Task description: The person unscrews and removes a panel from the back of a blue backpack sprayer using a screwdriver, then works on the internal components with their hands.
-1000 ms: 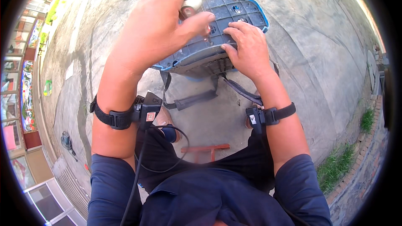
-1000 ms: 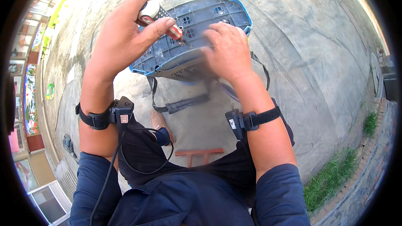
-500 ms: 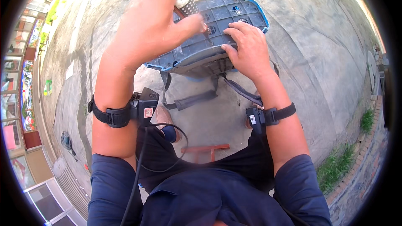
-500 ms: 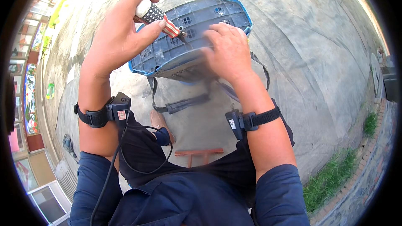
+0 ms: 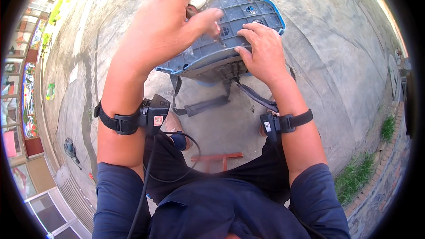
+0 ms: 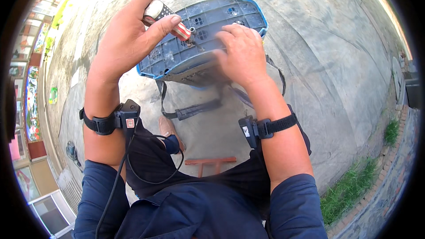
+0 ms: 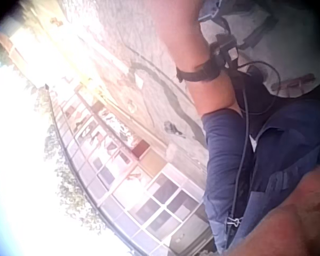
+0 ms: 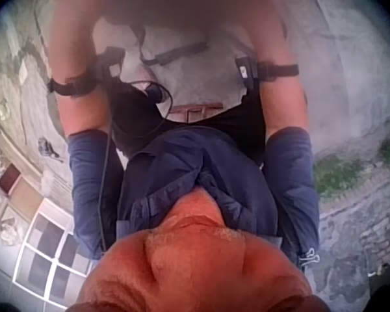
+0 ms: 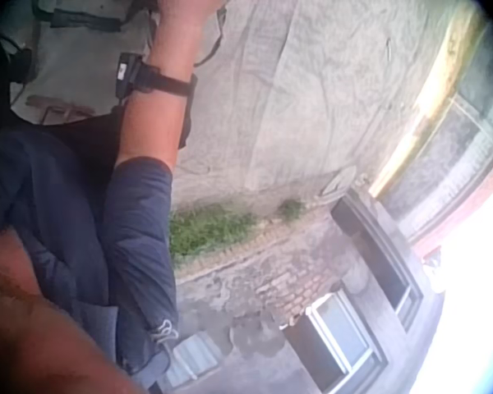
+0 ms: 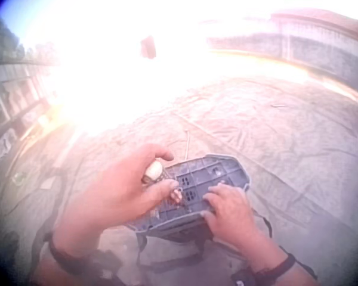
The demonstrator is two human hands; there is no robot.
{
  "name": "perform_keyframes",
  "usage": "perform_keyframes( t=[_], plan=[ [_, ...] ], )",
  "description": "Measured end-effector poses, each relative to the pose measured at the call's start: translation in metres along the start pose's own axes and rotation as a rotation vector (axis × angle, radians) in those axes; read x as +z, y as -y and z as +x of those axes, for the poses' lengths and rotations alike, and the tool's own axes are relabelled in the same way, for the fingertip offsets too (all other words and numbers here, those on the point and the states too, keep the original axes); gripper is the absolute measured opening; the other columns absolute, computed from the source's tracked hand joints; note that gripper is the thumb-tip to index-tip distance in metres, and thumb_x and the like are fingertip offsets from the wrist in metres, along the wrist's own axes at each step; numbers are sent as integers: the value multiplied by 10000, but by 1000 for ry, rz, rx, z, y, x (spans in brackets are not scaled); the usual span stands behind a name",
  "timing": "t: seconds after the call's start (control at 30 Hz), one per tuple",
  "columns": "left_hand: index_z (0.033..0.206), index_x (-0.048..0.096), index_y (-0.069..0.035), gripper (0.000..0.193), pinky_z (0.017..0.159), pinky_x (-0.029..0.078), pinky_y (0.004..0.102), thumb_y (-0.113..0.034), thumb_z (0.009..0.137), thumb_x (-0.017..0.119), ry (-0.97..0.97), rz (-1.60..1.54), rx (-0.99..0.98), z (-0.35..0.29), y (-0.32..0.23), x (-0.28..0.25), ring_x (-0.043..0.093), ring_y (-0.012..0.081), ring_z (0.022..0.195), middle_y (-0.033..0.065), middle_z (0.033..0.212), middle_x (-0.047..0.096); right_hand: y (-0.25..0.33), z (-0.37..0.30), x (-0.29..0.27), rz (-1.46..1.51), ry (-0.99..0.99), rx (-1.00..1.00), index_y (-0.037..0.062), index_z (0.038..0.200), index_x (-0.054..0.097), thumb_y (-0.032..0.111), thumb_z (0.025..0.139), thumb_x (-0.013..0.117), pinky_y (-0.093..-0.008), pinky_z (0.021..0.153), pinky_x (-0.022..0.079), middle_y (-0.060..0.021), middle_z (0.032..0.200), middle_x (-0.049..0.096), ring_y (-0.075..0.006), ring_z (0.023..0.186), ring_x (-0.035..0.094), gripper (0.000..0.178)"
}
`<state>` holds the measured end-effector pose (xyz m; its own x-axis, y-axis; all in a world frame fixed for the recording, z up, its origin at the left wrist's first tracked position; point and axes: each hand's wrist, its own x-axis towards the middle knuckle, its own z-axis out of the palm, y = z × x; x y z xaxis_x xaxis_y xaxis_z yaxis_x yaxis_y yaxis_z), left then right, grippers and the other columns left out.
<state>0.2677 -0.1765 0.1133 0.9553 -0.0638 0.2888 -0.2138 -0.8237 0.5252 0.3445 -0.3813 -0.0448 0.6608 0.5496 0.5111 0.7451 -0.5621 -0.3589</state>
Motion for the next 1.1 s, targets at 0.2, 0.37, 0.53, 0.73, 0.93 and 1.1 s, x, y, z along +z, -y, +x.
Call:
perform_keyframes(
  t=[0.2,0.37,0.53,0.73,0.93,1.1],
  plan=[
    [1315,599,-101,427,697,531,314,-215,924,724,-45,-21,132,-3,11,1,701,183,778,101,874,675,2,1,0,-4,10,2,129,1133,717,227,799,806,-455,1102,409,-86,1271,669,-297,1274,580,359],
    [1331,599,-102,466,673,515,297,-242,914,753,-20,225,-111,-1,-3,0,684,163,740,88,816,668,-1,-1,0,-5,14,16,132,1135,721,228,800,806,-455,1098,411,-85,1274,667,-297,1273,579,359],
    [1341,591,-79,502,667,516,282,-241,903,774,-60,-126,188,-2,9,0,659,127,735,63,827,674,2,2,1,-1,9,3,135,1139,721,230,801,807,-453,1096,412,-84,1276,666,-295,1275,578,361],
    [1355,578,-74,507,717,533,287,-226,908,765,-41,22,-50,-5,0,0,674,133,796,71,932,692,-1,0,0,-3,26,19,136,1150,718,235,802,806,-449,1107,406,-83,1280,667,-293,1280,577,373],
    [1322,602,-87,487,638,497,293,-307,925,781,-121,110,6,-4,5,4,612,122,675,63,780,644,1,0,0,-10,26,19,132,1150,718,237,804,806,-447,1115,401,-83,1279,670,-293,1279,577,372],
    [1268,629,-85,448,622,474,281,-345,935,776,-197,211,-81,-3,9,5,585,119,638,39,705,631,0,1,1,-3,20,14,129,1140,719,234,808,802,-450,1112,401,-81,1283,664,-293,1282,574,358]
  ],
)
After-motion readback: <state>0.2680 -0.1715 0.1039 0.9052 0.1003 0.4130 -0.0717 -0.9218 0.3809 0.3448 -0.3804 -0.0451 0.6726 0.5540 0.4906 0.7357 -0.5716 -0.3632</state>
